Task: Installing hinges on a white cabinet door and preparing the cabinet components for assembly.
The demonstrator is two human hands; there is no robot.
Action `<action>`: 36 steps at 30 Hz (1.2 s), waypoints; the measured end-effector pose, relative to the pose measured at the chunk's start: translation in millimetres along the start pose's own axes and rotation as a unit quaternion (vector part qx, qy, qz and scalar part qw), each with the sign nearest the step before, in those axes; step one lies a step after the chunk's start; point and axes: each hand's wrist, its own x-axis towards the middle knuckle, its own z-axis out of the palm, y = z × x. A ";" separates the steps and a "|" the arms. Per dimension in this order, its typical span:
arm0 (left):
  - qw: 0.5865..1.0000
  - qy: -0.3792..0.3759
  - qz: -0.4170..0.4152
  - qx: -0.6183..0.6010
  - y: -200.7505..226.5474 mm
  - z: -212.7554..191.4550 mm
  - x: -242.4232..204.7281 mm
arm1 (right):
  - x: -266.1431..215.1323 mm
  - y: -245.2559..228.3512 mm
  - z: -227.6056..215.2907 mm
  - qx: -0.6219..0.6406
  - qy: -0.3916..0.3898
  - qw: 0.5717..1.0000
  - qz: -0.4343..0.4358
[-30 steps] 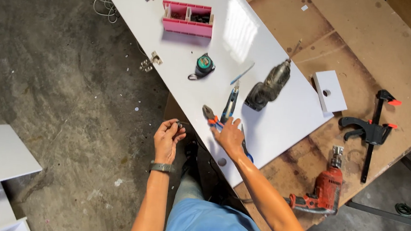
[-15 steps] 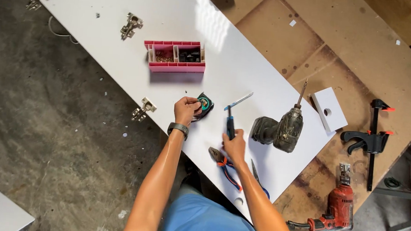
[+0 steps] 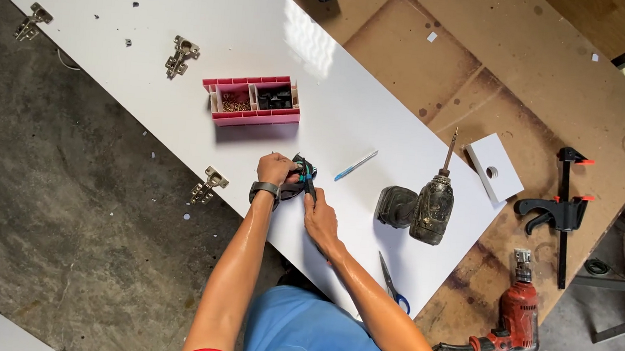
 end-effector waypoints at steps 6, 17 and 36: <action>0.971 0.019 0.122 0.203 35.4 2.1 -57.6 | 4.6 10.0 7.6 -0.032 0.008 0.999 -0.018; 0.883 0.022 0.316 0.345 -7.4 -6.1 -31.5 | -3.4 1.9 -4.4 -0.013 0.017 0.999 -0.032; 0.894 0.018 0.313 0.320 -6.2 -4.2 -27.5 | -6.7 1.9 -7.5 -0.070 0.003 0.996 -0.053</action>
